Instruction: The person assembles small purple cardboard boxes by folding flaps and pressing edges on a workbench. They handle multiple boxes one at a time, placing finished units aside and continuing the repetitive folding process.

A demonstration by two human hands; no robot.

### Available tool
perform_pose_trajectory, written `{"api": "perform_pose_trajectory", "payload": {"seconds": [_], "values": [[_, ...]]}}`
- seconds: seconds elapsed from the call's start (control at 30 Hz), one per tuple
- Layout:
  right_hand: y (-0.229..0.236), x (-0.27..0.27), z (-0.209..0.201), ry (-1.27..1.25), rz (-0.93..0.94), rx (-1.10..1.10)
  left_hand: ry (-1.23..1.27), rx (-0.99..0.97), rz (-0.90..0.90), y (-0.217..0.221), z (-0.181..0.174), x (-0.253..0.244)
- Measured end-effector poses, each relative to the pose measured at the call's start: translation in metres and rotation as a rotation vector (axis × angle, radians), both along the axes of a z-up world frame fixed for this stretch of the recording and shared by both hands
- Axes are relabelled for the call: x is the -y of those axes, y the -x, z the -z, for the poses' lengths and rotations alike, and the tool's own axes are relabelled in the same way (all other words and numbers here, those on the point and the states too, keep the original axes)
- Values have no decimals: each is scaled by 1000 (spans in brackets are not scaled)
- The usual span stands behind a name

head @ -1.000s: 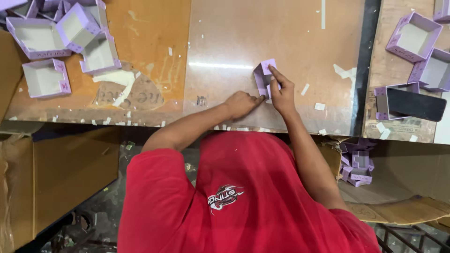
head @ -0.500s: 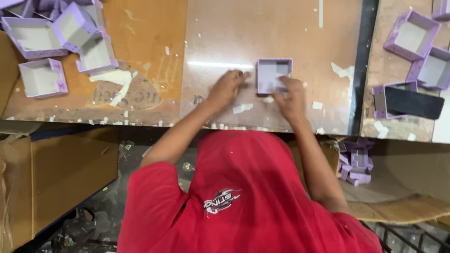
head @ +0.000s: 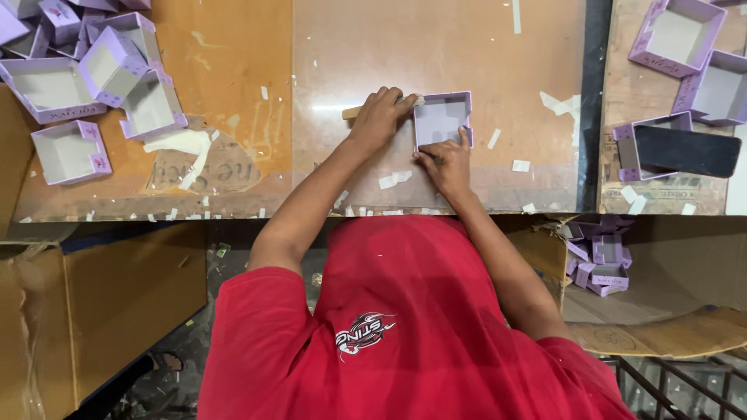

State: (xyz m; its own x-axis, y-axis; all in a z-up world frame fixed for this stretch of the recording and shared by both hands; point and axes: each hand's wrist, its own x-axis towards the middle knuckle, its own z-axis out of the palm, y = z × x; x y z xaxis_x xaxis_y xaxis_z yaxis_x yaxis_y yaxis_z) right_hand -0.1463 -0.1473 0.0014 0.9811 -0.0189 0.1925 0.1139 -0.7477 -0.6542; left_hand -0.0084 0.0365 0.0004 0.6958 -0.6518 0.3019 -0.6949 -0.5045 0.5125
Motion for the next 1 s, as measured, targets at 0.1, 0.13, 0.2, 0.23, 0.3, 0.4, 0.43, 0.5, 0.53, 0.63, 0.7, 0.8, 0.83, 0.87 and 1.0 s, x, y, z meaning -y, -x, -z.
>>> {"api": "perform_pose_trajectory", "payload": {"seconds": [0.1, 0.13, 0.2, 0.23, 0.3, 0.4, 0.43, 0.5, 0.53, 0.63, 0.7, 0.8, 0.83, 0.87, 1.0], "values": [[0, -4, -1, -37, 13, 2, -8, -6, -25, 4, 0, 0], [0, -4, -2, -43, 20, -2, -5, -7, -37, 6, 0, 1], [-1, -4, -3, -56, 36, -11, -9, -27, -44, 7, -2, 3], [0, -4, -3, -62, 41, -17, -16, -48, -44, 9, -2, 4], [1, -5, -3, -67, 56, -29, -54, -92, -15, 15, -2, 2], [-1, -5, 2, -117, 83, -36, -64, -154, 40, 33, -2, -6], [-1, -4, 4, -168, 96, -38, -14, -177, 47, 46, -1, -10], [0, -2, 10, -195, 110, -31, 24, -207, 62, 66, 0, -16], [1, -1, 13, -171, 111, -22, 12, -215, 72, 74, 1, -18], [2, 1, 16, -92, 101, -33, 2, -370, 97, 90, -2, -27], [1, 1, 14, -70, 101, -45, 22, -442, 88, 91, -7, -34], [-4, 1, 5, -78, 108, -43, 53, -415, 35, 83, -20, -39], [-4, 1, 2, -76, 102, -44, 48, -397, 13, 80, -24, -39], [-4, 1, 0, -74, 96, -46, 43, -379, -8, 76, -28, -38], [0, -1, -1, -57, 78, -54, -17, -429, -23, 65, -39, -23]]}}
